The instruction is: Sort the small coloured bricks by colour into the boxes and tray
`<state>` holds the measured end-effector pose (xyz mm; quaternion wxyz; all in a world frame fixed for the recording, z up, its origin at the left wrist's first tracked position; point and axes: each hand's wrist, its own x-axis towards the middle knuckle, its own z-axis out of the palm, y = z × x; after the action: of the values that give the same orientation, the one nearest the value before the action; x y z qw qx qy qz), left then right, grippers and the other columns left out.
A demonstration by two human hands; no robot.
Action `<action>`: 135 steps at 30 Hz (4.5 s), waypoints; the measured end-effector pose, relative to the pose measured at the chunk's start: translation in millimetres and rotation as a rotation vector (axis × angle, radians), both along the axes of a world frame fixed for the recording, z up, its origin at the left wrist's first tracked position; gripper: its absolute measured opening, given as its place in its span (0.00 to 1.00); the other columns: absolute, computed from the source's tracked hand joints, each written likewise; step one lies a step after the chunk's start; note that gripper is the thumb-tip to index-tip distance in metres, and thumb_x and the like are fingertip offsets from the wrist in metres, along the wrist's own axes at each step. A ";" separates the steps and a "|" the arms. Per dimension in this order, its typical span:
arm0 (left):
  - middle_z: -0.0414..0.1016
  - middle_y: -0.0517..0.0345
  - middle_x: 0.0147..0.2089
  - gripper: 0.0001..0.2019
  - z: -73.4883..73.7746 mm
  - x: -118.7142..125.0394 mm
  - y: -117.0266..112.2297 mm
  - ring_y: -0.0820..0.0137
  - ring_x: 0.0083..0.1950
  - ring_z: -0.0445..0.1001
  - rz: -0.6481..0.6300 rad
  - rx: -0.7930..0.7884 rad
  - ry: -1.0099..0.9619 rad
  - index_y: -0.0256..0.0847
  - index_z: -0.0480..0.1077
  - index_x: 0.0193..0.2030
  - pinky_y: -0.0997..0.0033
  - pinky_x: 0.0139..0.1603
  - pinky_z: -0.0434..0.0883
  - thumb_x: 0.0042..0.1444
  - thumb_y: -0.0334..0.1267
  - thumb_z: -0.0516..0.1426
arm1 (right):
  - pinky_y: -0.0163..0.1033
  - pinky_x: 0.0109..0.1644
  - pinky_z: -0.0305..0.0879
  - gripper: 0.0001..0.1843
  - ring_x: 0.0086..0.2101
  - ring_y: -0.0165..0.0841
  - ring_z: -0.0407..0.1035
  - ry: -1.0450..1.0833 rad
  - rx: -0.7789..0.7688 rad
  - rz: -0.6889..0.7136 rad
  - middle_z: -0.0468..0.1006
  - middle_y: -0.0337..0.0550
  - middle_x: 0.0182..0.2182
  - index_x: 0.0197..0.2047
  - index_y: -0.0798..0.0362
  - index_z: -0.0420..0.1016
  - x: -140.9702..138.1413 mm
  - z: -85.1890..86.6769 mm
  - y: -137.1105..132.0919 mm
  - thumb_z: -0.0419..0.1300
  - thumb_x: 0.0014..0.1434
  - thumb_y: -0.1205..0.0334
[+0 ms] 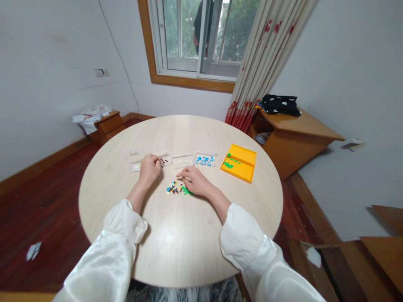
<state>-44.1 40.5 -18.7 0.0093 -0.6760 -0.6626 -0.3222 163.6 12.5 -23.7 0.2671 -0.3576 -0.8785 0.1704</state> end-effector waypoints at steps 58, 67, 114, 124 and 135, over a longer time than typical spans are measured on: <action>0.77 0.57 0.33 0.04 5.3 43.8 -29.7 0.71 0.33 0.70 -0.581 0.051 -0.268 0.40 0.72 0.33 0.72 0.36 0.66 0.51 0.34 0.56 | 0.35 0.33 0.68 0.06 0.27 0.28 0.71 0.728 -0.402 -0.220 0.72 0.35 0.23 0.31 0.53 0.66 -9.2 -7.4 12.4 0.59 0.49 0.63; 0.77 0.56 0.32 0.04 1.3 43.3 -26.8 0.71 0.33 0.71 -0.545 0.048 -0.257 0.39 0.73 0.32 0.71 0.36 0.66 0.50 0.31 0.57 | 0.37 0.36 0.69 0.07 0.29 0.30 0.73 0.706 -0.394 -0.155 0.73 0.35 0.25 0.32 0.51 0.62 -10.9 -6.5 7.8 0.57 0.51 0.61; 0.78 0.51 0.36 0.11 -5.5 0.4 -5.3 0.66 0.33 0.74 -0.061 -0.075 -0.204 0.37 0.73 0.36 0.70 0.37 0.67 0.48 0.33 0.51 | 0.34 0.39 0.64 0.09 0.31 0.28 0.69 0.424 -0.181 -0.097 0.72 0.37 0.28 0.38 0.52 0.67 -5.6 -8.9 6.3 0.52 0.52 0.68; 0.78 0.52 0.35 0.09 -10.4 -1.2 0.7 0.65 0.35 0.73 -0.046 -0.036 -0.120 0.39 0.74 0.33 0.68 0.40 0.66 0.49 0.33 0.52 | 0.33 0.38 0.64 0.11 0.30 0.27 0.68 0.381 -0.198 -0.071 0.72 0.36 0.28 0.40 0.53 0.67 -4.2 -11.1 5.6 0.51 0.52 0.69; 0.78 0.53 0.34 0.06 -7.5 5.5 2.5 0.62 0.38 0.72 -0.048 -0.057 -0.063 0.42 0.74 0.31 0.63 0.43 0.61 0.51 0.34 0.55 | 0.33 0.38 0.64 0.13 0.29 0.27 0.68 0.356 -0.225 -0.065 0.73 0.37 0.28 0.42 0.53 0.69 -4.0 -10.9 4.4 0.52 0.52 0.70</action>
<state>-38.6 43.0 -26.2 -0.0386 -0.6812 -0.6553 -0.3242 159.6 16.9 -34.7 0.3815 -0.3775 -0.7810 0.3193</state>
